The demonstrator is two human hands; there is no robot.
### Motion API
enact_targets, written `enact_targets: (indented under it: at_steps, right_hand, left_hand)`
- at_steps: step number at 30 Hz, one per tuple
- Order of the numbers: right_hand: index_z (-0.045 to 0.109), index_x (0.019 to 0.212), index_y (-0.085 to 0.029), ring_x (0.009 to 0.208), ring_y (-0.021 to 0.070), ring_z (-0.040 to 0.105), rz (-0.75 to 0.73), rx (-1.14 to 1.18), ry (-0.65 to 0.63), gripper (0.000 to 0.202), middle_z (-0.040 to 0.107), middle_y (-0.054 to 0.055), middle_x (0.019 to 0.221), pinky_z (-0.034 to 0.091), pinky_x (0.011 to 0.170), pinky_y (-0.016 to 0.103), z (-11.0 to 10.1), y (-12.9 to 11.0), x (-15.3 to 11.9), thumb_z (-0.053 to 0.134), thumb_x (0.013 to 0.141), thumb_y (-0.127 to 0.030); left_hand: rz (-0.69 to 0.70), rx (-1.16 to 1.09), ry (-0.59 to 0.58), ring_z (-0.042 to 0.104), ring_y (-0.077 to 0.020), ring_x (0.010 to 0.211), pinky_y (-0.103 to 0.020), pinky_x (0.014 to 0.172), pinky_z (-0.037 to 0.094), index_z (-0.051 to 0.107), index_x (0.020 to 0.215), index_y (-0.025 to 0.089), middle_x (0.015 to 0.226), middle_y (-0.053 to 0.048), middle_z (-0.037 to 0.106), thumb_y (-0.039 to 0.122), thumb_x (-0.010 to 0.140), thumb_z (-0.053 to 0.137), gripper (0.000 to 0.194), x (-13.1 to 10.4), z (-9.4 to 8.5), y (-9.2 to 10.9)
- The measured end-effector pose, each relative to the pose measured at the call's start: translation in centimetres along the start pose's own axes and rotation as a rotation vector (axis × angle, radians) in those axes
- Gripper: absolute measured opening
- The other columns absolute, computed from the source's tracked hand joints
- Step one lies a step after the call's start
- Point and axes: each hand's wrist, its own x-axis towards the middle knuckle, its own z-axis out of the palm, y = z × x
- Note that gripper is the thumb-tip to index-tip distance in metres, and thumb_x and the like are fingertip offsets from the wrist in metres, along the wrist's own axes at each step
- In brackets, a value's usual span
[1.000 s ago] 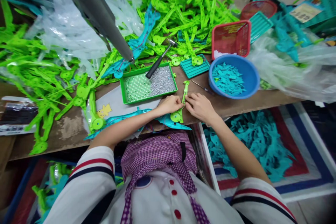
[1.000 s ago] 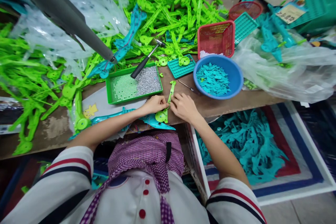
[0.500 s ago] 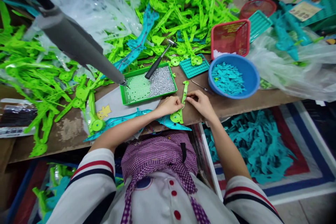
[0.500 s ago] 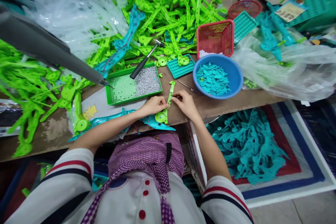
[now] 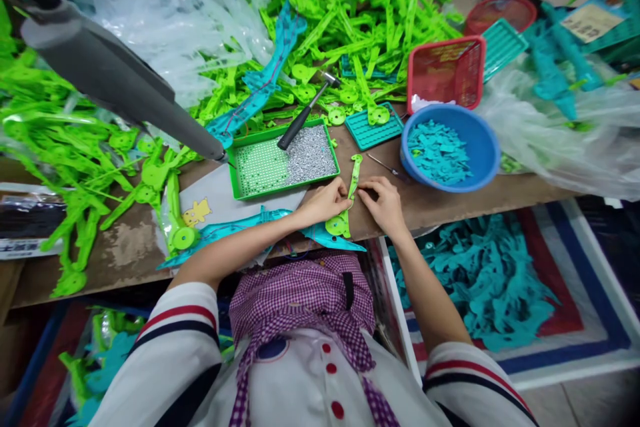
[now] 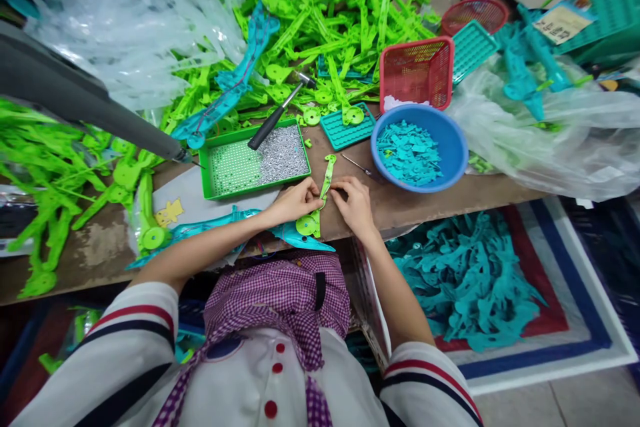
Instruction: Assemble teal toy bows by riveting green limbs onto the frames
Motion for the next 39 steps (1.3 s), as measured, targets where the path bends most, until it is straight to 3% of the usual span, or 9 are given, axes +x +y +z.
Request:
enact_targets:
  at_steps: [4, 8, 12, 17, 23, 27, 31, 35, 39]
  right_hand:
    - [0.071, 0.092, -0.023, 0.102, 0.0268, 0.065, 0.003, -0.030, 0.017, 0.018, 0.071, 0.009, 0.102, 0.044, 0.093, 0.043, 0.4, 0.0, 0.2, 0.059, 0.092, -0.036]
    - [0.069, 0.087, -0.024, 0.097, 0.0263, 0.065, 0.051, -0.075, 0.006, 0.017, 0.071, 0.007, 0.099, 0.042, 0.089, 0.042, 0.7, -0.2, 0.9, 0.058, 0.093, -0.036]
    - [0.066, 0.092, -0.022, 0.087, 0.0237, 0.064, 0.087, -0.097, -0.004, 0.014, 0.070, 0.007, 0.098, 0.041, 0.084, 0.040, 0.8, -0.5, 1.4, 0.058, 0.093, -0.034]
    - [0.069, 0.101, -0.025, 0.101, 0.0279, 0.061, -0.049, -0.225, -0.024, 0.025, 0.071, 0.009, 0.106, 0.040, 0.086, 0.042, 0.8, -0.4, 0.5, 0.046, 0.099, -0.035]
    - [0.066, 0.125, -0.022, 0.104, 0.0290, 0.057, -0.168, -0.433, -0.121, 0.039, 0.070, 0.013, 0.121, 0.039, 0.084, 0.043, 0.2, -0.7, -0.5, 0.036, 0.103, -0.033]
    - [0.067, 0.124, -0.019, 0.103, 0.0291, 0.057, -0.287, -0.588, -0.232, 0.039, 0.070, 0.014, 0.123, 0.039, 0.082, 0.042, -0.7, -0.6, 0.4, 0.036, 0.102, -0.028]
    - [0.065, 0.130, -0.016, 0.108, 0.0269, 0.058, -0.395, -0.490, -0.242, 0.042, 0.070, 0.013, 0.124, 0.044, 0.089, 0.040, -1.3, 0.4, 0.6, 0.034, 0.103, -0.028]
    - [0.062, 0.136, -0.018, 0.111, 0.0262, 0.059, -0.361, -0.423, -0.176, 0.044, 0.069, 0.013, 0.126, 0.047, 0.092, 0.042, -1.1, 1.2, -0.1, 0.034, 0.104, -0.029]
    - [0.061, 0.137, -0.016, 0.111, 0.0282, 0.059, -0.364, -0.503, -0.236, 0.046, 0.068, 0.013, 0.131, 0.048, 0.092, 0.045, -1.1, 1.0, 0.0, 0.034, 0.104, -0.030]
  left_hand:
    - [0.063, 0.005, -0.020, 0.062, -0.0146, 0.070, -0.027, 0.068, 0.042, 0.055, 0.127, 0.024, 0.075, 0.004, 0.065, 0.028, 0.090, 0.062, 0.038, -0.4, -0.1, 0.2]
    - [0.099, 0.066, -0.022, 0.065, -0.0168, 0.078, -0.029, 0.074, 0.045, 0.056, 0.133, 0.024, 0.083, 0.000, 0.069, 0.027, 0.093, 0.057, 0.040, -0.7, -0.1, 0.3]
    - [0.157, 0.115, 0.004, 0.067, -0.0202, 0.102, -0.032, 0.092, 0.047, 0.059, 0.134, 0.023, 0.115, -0.007, 0.072, 0.027, 0.097, 0.053, 0.038, -0.9, 0.3, 0.3]
    - [0.142, 0.158, -0.023, 0.063, -0.0239, 0.124, -0.038, 0.107, 0.044, 0.064, 0.131, 0.021, 0.135, -0.009, 0.067, 0.023, 0.098, 0.052, 0.035, -0.8, 0.3, 0.5]
    - [0.131, 0.186, -0.051, 0.064, -0.0248, 0.123, -0.035, 0.105, 0.046, 0.064, 0.133, 0.019, 0.133, -0.009, 0.069, 0.025, 0.098, 0.052, 0.037, -0.4, 0.0, 0.6]
    - [0.144, 0.219, -0.039, 0.069, -0.0248, 0.112, -0.035, 0.097, 0.051, 0.065, 0.133, 0.020, 0.125, -0.008, 0.073, 0.028, 0.097, 0.052, 0.038, -0.3, 0.0, 0.4]
    - [0.155, 0.206, -0.030, 0.070, -0.0223, 0.107, -0.033, 0.094, 0.052, 0.064, 0.134, 0.018, 0.119, -0.008, 0.074, 0.026, 0.098, 0.051, 0.039, -0.4, 0.0, 0.3]
    - [0.163, 0.184, -0.032, 0.071, -0.0210, 0.102, -0.033, 0.091, 0.052, 0.064, 0.134, 0.017, 0.116, -0.009, 0.075, 0.025, 0.097, 0.052, 0.040, -0.5, 0.1, 0.4]
    - [0.149, 0.186, -0.028, 0.071, -0.0213, 0.098, -0.033, 0.088, 0.052, 0.064, 0.135, 0.015, 0.116, -0.011, 0.075, 0.024, 0.098, 0.051, 0.040, -0.5, 0.0, 0.6]
